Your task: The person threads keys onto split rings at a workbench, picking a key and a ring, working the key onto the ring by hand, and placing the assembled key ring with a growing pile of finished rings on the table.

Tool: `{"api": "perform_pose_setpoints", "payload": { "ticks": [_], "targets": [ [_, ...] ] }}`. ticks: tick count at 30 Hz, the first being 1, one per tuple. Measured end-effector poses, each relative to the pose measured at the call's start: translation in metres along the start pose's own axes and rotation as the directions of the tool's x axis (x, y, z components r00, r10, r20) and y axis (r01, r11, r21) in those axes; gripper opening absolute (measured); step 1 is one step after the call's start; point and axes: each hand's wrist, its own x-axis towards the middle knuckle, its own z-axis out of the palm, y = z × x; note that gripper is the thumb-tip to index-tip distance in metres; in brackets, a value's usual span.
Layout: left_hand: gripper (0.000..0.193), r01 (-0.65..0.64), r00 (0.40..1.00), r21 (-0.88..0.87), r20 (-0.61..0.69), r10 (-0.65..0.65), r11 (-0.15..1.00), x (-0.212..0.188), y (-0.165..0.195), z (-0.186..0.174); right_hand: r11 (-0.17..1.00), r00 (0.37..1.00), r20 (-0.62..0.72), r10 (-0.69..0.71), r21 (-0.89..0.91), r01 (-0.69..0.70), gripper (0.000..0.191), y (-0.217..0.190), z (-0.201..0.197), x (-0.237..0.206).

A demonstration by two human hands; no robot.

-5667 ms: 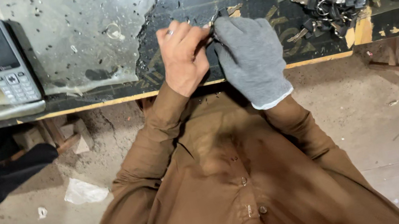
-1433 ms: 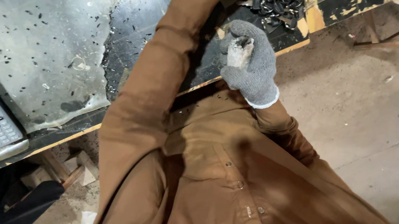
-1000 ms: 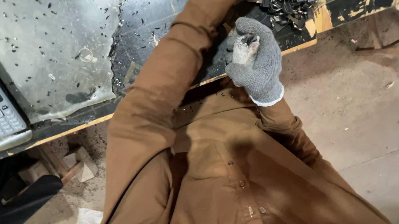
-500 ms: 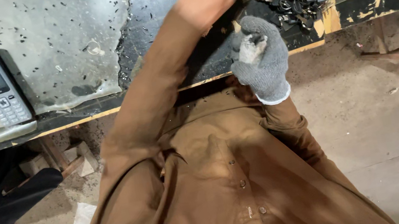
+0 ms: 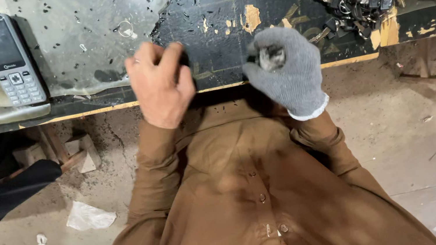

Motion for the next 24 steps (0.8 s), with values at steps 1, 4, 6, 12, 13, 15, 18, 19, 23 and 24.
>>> {"api": "perform_pose_setpoints", "payload": {
  "ticks": [1, 4, 6, 12, 13, 15, 18, 19, 23, 24],
  "targets": [
    [0.021, -0.004, 0.999, 0.021, 0.035, 0.003, 1.000, -0.001, -0.001, -0.002, 1.000, 1.000, -0.009, -0.024, -0.001, 0.024, 0.036, -0.005, -0.004, 0.000],
    [0.023, 0.001, 0.973, -0.433, 0.209, 0.100, 0.901, -0.001, 0.006, 0.004, 0.983, 0.974, 0.134, -0.185, 0.036, 0.181, 0.051, -0.017, -0.008, 0.000],
    [0.025, -0.075, 0.957, -0.561, 0.192, 0.218, 0.824, 0.004, 0.017, 0.021, 0.974, 0.986, 0.093, -0.141, -0.165, 0.155, 0.039, -0.018, -0.008, 0.007],
    [0.030, -0.310, 0.942, -0.108, 0.097, 0.320, 0.945, 0.042, 0.001, 0.071, 0.850, 0.978, -0.114, -0.177, -0.518, 0.094, 0.039, -0.002, -0.007, 0.028],
    [0.033, -0.291, 0.951, -0.119, 0.074, 0.301, 0.949, 0.040, -0.005, 0.073, 0.845, 0.970, -0.128, -0.209, -0.522, 0.114, 0.043, 0.000, -0.006, 0.026],
    [0.033, -0.206, 0.976, -0.124, 0.049, 0.213, 0.971, 0.028, -0.011, 0.074, 0.919, 1.000, 0.018, -0.025, -0.393, 0.030, 0.028, -0.001, -0.004, 0.017],
    [0.026, -0.087, 0.996, -0.109, -0.003, 0.087, 0.990, 0.009, -0.012, 0.076, 0.939, 0.993, 0.092, -0.074, -0.330, 0.101, 0.023, -0.002, 0.002, 0.009],
    [0.025, -0.068, 0.998, -0.126, -0.014, 0.066, 0.990, 0.004, -0.011, 0.078, 0.932, 0.987, 0.096, -0.129, -0.327, 0.154, 0.025, -0.003, 0.005, 0.008],
    [0.023, -0.062, 0.998, -0.169, -0.027, 0.058, 0.984, 0.004, -0.013, 0.081, 0.886, 0.980, 0.090, -0.176, -0.420, 0.198, 0.026, -0.006, 0.014, 0.020],
    [0.025, -0.094, 0.996, -0.161, -0.008, 0.094, 0.982, 0.007, -0.014, 0.081, 0.878, 0.979, 0.163, -0.120, -0.443, 0.182, 0.021, -0.008, 0.015, 0.023]
  ]
}}
